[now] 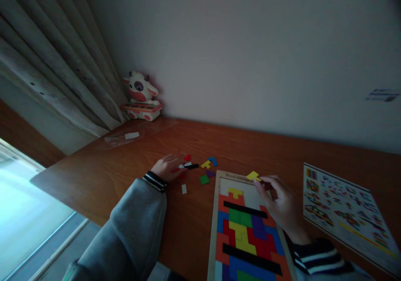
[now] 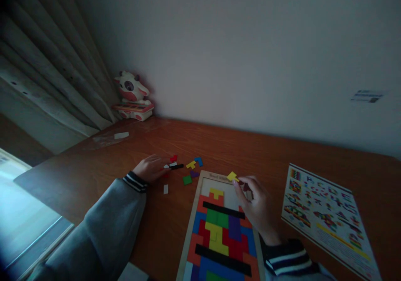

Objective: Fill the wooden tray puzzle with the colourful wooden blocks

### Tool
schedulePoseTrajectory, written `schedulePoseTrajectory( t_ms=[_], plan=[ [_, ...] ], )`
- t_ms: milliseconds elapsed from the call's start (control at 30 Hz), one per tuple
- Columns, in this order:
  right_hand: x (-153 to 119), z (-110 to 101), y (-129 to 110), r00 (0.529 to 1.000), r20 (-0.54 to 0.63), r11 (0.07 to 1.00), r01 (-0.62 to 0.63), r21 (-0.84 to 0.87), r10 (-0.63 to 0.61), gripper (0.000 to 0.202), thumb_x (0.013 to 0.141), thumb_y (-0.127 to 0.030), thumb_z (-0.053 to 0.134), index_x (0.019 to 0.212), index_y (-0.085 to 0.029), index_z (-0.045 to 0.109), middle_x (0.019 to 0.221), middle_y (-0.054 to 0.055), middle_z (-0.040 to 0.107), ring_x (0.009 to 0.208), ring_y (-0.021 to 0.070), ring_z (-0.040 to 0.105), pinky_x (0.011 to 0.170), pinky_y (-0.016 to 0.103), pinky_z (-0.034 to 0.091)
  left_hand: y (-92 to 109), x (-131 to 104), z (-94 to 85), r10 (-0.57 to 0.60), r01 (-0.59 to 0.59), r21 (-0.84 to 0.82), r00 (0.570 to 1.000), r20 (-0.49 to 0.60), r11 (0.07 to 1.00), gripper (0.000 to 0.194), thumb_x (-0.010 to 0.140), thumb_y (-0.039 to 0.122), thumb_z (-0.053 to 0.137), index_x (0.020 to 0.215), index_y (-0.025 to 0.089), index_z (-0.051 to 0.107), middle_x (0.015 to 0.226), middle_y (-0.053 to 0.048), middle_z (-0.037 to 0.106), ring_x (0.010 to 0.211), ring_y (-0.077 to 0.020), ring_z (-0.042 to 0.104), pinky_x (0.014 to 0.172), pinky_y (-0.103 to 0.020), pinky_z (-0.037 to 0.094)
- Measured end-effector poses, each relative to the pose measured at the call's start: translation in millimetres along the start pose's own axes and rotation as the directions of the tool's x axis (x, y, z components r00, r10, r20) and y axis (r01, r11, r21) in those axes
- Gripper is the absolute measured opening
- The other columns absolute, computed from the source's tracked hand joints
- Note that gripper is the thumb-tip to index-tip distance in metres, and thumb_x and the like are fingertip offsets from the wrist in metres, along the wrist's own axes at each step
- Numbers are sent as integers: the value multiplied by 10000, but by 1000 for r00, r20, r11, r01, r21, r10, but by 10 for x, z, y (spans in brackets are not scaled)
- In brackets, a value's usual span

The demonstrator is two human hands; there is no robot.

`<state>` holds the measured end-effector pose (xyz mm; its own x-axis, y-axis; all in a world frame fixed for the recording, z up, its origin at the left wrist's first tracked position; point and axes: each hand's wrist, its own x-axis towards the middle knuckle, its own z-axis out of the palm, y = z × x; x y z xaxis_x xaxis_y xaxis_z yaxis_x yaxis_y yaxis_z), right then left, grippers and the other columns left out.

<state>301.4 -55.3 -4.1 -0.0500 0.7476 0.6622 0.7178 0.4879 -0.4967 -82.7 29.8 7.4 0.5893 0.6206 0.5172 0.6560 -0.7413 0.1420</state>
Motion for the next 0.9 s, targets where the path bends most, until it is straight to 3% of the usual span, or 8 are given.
schedulePoseTrajectory(
  t_ms=[100,233,333,667,900],
  plan=[
    [2,3,-8,1000,3,1000,-1,12,1,108,916,-317,590,935,-213,611,826,31,617,698,161,605,640,286,500,-87,-191,-66,-55,55,3,997,62,999,261,952,397,529,1087,231,679,1046,-48,728,934,-180,679,872,-316,527],
    [-7,4,0,1000,6,1000,2,3,-2,132,916,-340,585,933,-213,616,819,31,612,688,163,599,642,293,496,-61,-280,-66,-91,95,-35,991,96,995,342,894,488,601,1103,228,673,994,-48,731,905,-184,680,861,-309,531],
    [-15,8,21,1000,6,1000,7,-18,-7,144,914,-354,587,932,-215,615,820,30,615,690,165,603,647,296,497,-41,-291,-28,-88,96,-62,988,125,993,385,862,516,633,1123,234,666,1016,-44,728,917,-187,680,874,-308,532],
    [-5,31,-15,999,-1,999,49,1,-49,126,913,-337,594,912,-214,620,805,24,617,670,155,598,625,282,495,-41,-311,15,-94,107,-119,990,109,987,272,929,427,559,1049,219,687,962,-45,737,860,-157,698,814,-256,551],
    [-6,5,-12,999,-21,999,-34,5,34,148,910,-353,590,927,-210,620,836,37,627,698,167,594,657,304,494,69,-219,70,-103,116,-104,987,120,988,339,889,489,614,1088,224,684,1015,-45,734,925,-179,689,863,-286,542]
  ],
)
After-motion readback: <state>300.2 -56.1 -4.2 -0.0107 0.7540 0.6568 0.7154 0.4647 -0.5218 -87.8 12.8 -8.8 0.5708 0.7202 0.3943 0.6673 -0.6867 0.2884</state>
